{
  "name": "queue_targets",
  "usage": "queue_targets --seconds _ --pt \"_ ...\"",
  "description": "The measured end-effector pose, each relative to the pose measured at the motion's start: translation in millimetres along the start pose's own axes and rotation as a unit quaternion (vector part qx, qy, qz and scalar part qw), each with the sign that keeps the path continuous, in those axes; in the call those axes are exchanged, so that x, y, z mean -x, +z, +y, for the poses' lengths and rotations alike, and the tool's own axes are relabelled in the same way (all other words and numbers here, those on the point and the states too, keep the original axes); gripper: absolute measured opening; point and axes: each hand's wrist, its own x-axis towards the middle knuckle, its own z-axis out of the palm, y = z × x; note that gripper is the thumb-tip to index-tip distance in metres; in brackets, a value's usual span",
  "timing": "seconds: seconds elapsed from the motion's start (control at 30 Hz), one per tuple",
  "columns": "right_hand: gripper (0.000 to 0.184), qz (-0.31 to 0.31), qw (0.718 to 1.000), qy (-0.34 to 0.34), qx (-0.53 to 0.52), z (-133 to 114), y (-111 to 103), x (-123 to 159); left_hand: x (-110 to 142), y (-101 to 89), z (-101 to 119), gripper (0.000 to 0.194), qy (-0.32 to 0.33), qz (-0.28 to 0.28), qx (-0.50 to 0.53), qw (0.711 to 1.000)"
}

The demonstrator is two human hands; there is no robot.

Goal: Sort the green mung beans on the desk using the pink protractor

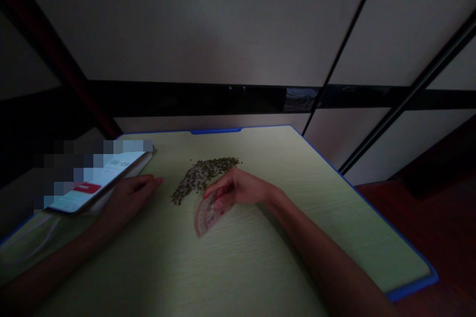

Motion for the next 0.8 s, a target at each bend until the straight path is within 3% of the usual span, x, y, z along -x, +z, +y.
queue_targets --seconds 0.43,0.5,0.57,0.67,0.8 --pt "0.025 -0.124 0.989 0.059 0.059 -15.1 2.3 13.6 -0.2 0.0 1.8 0.034 -0.006 -0.006 0.011 1.000" --pt "0.022 -0.121 0.989 0.046 0.065 -17.6 -0.6 18.1 0.1 0.0 2.1 0.034 -0.006 -0.008 0.010 1.000" --pt "0.019 -0.065 0.995 0.008 0.071 -18.0 -7.1 22.2 0.5 -0.1 2.4 0.033 -0.006 -0.007 0.008 1.000" --pt "0.021 0.089 0.996 -0.009 0.024 -10.5 -23.0 25.6 0.7 0.0 1.8 0.033 -0.004 -0.004 0.006 1.000" --pt "0.028 0.288 0.958 0.002 0.000 10.3 -44.9 25.6 -0.6 0.1 -1.5 0.034 -0.001 -0.006 0.008 1.000"
